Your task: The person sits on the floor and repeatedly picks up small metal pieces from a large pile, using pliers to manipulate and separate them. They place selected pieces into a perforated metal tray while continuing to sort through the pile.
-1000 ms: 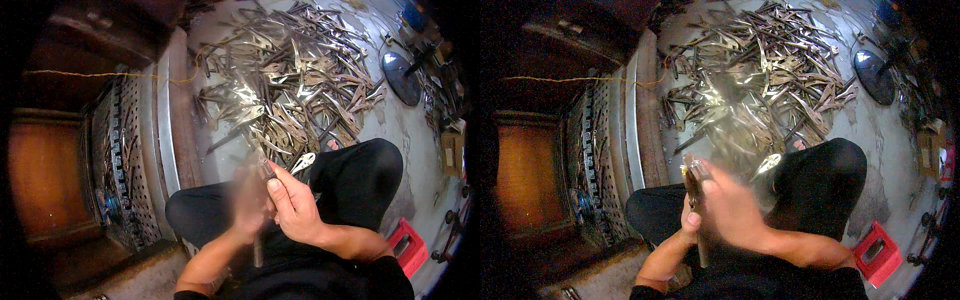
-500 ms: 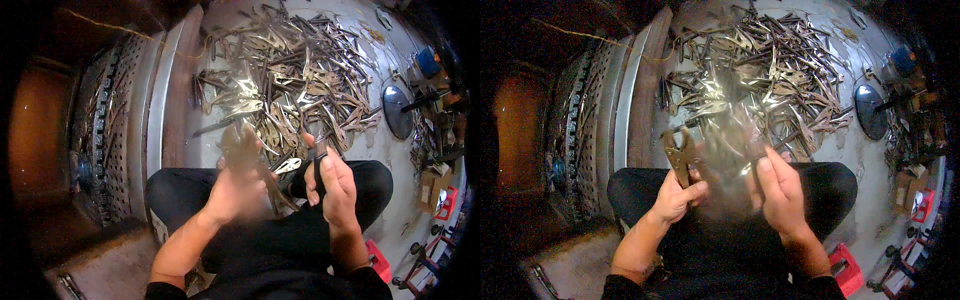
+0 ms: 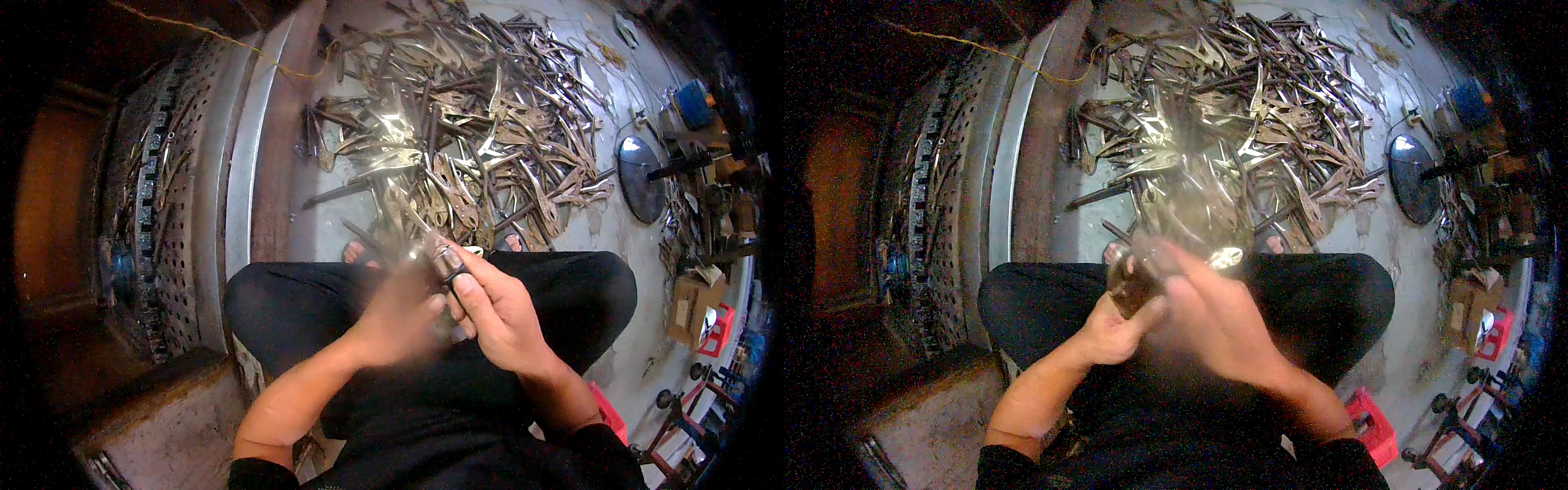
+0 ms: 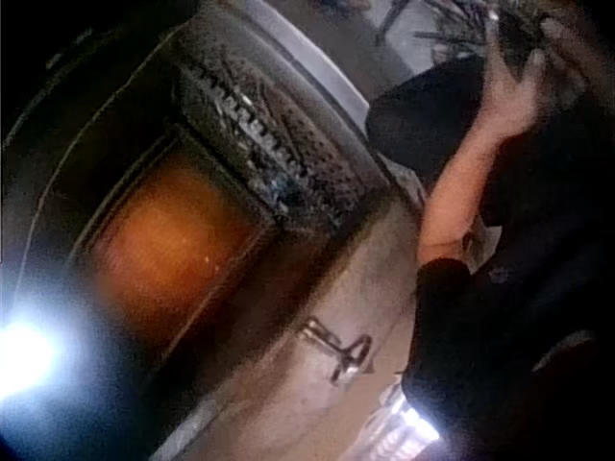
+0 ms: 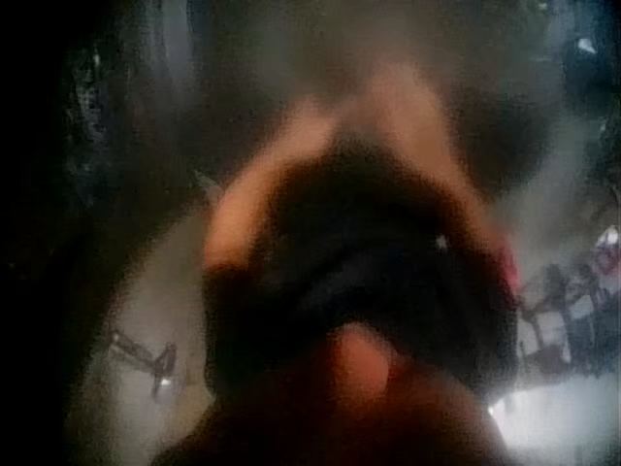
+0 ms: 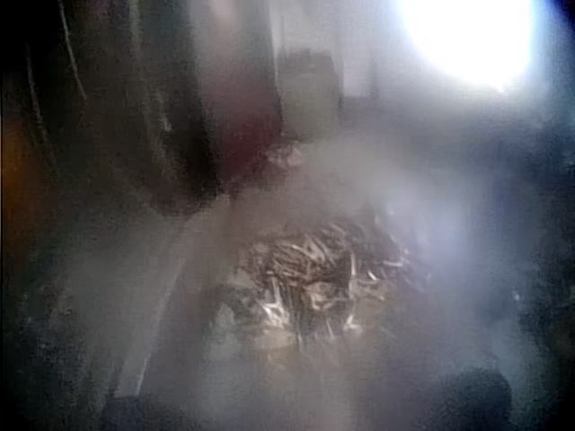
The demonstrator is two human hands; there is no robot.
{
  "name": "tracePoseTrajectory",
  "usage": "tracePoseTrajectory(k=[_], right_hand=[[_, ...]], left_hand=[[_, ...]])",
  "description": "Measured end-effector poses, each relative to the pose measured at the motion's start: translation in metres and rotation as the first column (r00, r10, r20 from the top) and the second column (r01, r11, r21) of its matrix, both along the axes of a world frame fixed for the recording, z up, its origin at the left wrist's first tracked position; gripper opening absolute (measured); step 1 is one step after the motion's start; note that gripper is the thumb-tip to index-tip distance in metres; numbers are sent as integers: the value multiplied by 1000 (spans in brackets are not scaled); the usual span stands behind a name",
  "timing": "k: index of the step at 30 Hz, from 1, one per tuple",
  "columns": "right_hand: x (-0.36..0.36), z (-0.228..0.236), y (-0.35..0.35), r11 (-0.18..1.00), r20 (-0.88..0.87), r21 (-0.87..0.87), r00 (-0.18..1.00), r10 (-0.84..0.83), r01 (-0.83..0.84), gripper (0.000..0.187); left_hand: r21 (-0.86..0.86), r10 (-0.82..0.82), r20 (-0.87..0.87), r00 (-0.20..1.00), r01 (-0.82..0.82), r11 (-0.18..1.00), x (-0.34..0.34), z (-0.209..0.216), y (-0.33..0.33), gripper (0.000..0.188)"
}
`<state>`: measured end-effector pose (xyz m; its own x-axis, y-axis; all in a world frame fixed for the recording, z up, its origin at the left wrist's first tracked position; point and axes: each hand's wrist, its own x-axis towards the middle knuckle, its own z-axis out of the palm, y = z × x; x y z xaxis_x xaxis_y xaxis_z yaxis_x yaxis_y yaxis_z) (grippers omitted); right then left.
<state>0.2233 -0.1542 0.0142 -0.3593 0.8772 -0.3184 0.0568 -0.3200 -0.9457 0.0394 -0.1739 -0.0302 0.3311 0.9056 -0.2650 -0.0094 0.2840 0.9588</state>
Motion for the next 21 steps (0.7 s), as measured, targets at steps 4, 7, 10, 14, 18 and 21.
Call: tracePoseTrajectory(k=[4,7,10,14,18,21], right_hand=[[0,4,1,992,87,-13,988,128,-127,47],[-2,2,-1,983,134,74,978,160,-171,46],[-1,10,1,978,215,37,958,192,-205,49],[-1,9,-2,977,211,99,963,166,-190,51],[-2,1,-9,973,144,171,981,129,-153,52],[-2,1,-11,966,156,201,979,131,-161,52]], left_hand=[[113,1,-170,986,18,993,0,1,-2,43],[164,-1,-181,984,31,986,0,3,1,47],[244,7,-215,976,47,969,0,6,2,48],[405,23,-350,937,130,905,-1,10,3,52],[588,145,-392,909,126,799,1,6,2,57],[569,121,-365,923,118,814,-2,7,2,57]])
